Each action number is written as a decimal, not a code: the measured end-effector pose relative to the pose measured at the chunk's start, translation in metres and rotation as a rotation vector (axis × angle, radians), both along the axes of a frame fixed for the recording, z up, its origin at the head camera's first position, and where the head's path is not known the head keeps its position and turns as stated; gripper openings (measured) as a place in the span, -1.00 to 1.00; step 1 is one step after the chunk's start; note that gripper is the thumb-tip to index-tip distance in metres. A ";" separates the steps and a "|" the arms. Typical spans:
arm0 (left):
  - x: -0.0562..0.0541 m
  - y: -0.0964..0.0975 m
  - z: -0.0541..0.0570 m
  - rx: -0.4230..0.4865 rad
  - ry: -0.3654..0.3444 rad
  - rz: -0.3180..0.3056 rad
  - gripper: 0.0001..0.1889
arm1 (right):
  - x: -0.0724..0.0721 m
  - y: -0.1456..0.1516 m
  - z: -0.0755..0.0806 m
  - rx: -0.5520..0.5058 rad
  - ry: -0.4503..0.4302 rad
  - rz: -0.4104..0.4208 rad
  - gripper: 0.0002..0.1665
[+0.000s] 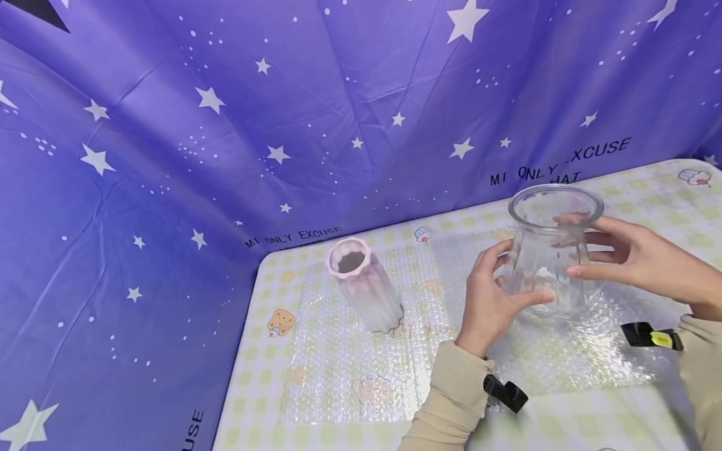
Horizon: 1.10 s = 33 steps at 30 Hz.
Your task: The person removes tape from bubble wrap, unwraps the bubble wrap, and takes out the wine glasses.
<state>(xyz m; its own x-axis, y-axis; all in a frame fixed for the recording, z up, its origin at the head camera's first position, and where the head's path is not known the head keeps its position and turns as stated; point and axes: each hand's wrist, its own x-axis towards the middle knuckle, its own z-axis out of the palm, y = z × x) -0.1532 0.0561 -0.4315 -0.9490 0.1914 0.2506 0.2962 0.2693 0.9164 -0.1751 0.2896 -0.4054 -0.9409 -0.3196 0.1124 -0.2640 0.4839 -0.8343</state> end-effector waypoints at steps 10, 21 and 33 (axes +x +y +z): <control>-0.006 0.006 -0.015 -0.106 0.140 0.079 -0.16 | -0.007 -0.006 -0.010 -0.090 0.103 0.069 -0.04; -0.005 0.008 -0.022 -0.154 0.067 0.084 -0.17 | -0.011 -0.006 -0.016 -0.074 0.086 0.062 0.00; -0.006 0.009 -0.024 -0.311 0.119 0.049 -0.18 | -0.014 0.003 -0.024 -0.065 0.086 0.065 -0.02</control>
